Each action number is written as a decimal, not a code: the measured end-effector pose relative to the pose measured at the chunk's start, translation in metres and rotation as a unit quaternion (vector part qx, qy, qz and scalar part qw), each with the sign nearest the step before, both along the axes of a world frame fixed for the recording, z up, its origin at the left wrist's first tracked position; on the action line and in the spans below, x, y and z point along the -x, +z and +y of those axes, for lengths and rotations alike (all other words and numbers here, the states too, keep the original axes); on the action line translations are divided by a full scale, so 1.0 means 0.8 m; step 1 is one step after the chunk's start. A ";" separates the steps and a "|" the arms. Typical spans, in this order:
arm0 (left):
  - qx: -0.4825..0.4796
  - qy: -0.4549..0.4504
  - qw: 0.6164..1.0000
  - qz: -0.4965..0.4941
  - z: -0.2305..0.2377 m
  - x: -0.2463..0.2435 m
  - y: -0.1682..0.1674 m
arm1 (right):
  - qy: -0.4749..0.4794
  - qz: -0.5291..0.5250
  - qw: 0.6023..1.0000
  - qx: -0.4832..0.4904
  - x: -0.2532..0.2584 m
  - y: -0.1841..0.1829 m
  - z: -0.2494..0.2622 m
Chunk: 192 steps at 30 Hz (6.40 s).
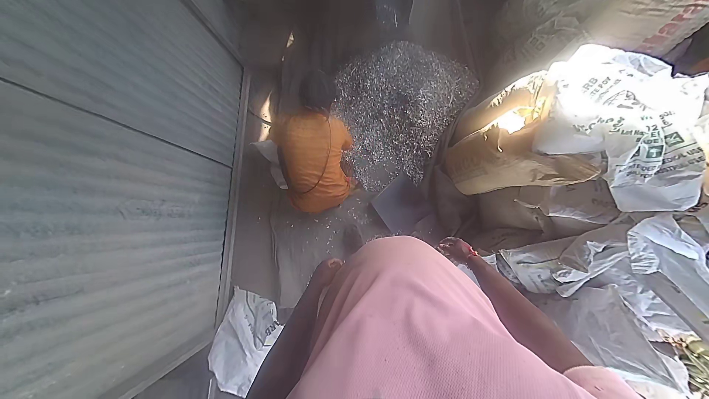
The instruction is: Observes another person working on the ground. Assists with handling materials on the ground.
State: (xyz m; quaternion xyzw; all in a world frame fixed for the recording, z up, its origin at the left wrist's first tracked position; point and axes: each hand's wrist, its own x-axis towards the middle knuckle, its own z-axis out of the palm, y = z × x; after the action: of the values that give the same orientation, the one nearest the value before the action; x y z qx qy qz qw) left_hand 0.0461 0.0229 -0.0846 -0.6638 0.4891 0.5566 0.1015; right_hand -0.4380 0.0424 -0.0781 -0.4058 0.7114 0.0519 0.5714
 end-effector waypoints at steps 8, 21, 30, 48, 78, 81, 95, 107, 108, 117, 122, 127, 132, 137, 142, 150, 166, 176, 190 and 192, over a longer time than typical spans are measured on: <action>0.001 -0.002 1.000 -0.006 -0.001 -0.003 -0.004 | 0.000 -0.001 1.000 -0.004 -0.002 0.000 -0.002; -0.007 0.003 1.000 -0.012 -0.002 -0.003 0.007 | -0.014 -0.018 1.000 -0.003 0.001 -0.004 -0.003; 0.004 0.017 1.000 -0.010 -0.006 0.000 0.005 | 0.015 -0.008 1.000 -0.002 0.005 0.001 -0.019; 0.007 0.020 1.000 -0.005 0.003 0.002 -0.002 | 0.017 -0.005 1.000 -0.007 0.007 0.000 -0.024; 0.005 0.001 1.000 -0.012 -0.014 0.003 0.005 | 0.021 0.000 1.000 -0.003 0.005 0.003 -0.033; 0.002 -0.003 1.000 -0.016 -0.017 0.001 0.010 | 0.006 -0.010 1.000 0.007 0.004 -0.001 -0.032; -0.012 0.007 1.000 -0.027 -0.017 0.001 0.017 | 0.006 -0.007 1.000 0.002 0.006 -0.009 -0.022; -0.016 -0.013 0.999 -0.042 -0.020 0.026 0.071 | -0.057 -0.022 0.998 0.006 0.012 -0.026 -0.004; -0.016 -0.014 0.999 -0.040 -0.020 0.026 0.073 | -0.072 -0.029 0.997 0.005 0.016 -0.026 -0.005; -0.017 -0.006 0.999 -0.048 -0.021 0.021 0.063 | -0.144 -0.049 0.988 0.004 0.034 -0.033 -0.012; -0.021 -0.002 0.999 -0.050 -0.018 0.026 0.068 | -0.153 -0.054 0.987 0.012 0.041 -0.040 -0.008; -0.015 0.006 0.999 -0.051 0.008 0.037 0.075 | -0.125 -0.049 0.991 0.001 0.050 -0.041 0.003; -0.029 0.016 0.998 -0.061 0.044 0.048 0.087 | -0.110 -0.047 0.992 -0.029 0.058 -0.058 0.021; -0.041 0.056 0.996 -0.060 0.068 0.026 0.085 | -0.101 -0.016 0.994 -0.033 0.068 -0.055 0.033; -0.037 -0.001 0.998 -0.056 0.027 -0.007 0.083 | -0.170 0.015 0.985 0.022 0.068 -0.015 0.036; 0.044 -0.116 0.991 0.053 -0.135 0.025 0.041 | -0.252 0.131 0.954 0.099 0.121 0.094 0.098; -0.048 -0.214 0.970 -0.102 -0.282 0.209 -0.006 | -0.120 -0.117 0.986 -0.023 0.098 -0.132 -0.172; -0.081 -0.326 0.923 -0.187 -0.425 0.271 -0.493 | -0.340 -0.060 0.907 -0.240 0.031 -0.507 -0.186; -0.188 -0.366 0.893 -0.184 -0.478 0.287 -0.599 | -0.549 -0.088 0.790 -0.258 -0.026 -0.626 -0.119; -0.221 -0.298 0.907 -0.201 -0.480 0.260 -0.506 | -0.533 -0.140 0.801 -0.231 -0.011 -0.577 -0.146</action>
State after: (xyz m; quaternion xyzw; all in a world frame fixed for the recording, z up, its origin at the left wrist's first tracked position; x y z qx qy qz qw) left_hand -0.1618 -0.3615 -0.4897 -0.5457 0.4980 0.4491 0.5026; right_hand -0.4294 -0.0745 -0.5400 0.1791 0.6943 -0.1554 0.6795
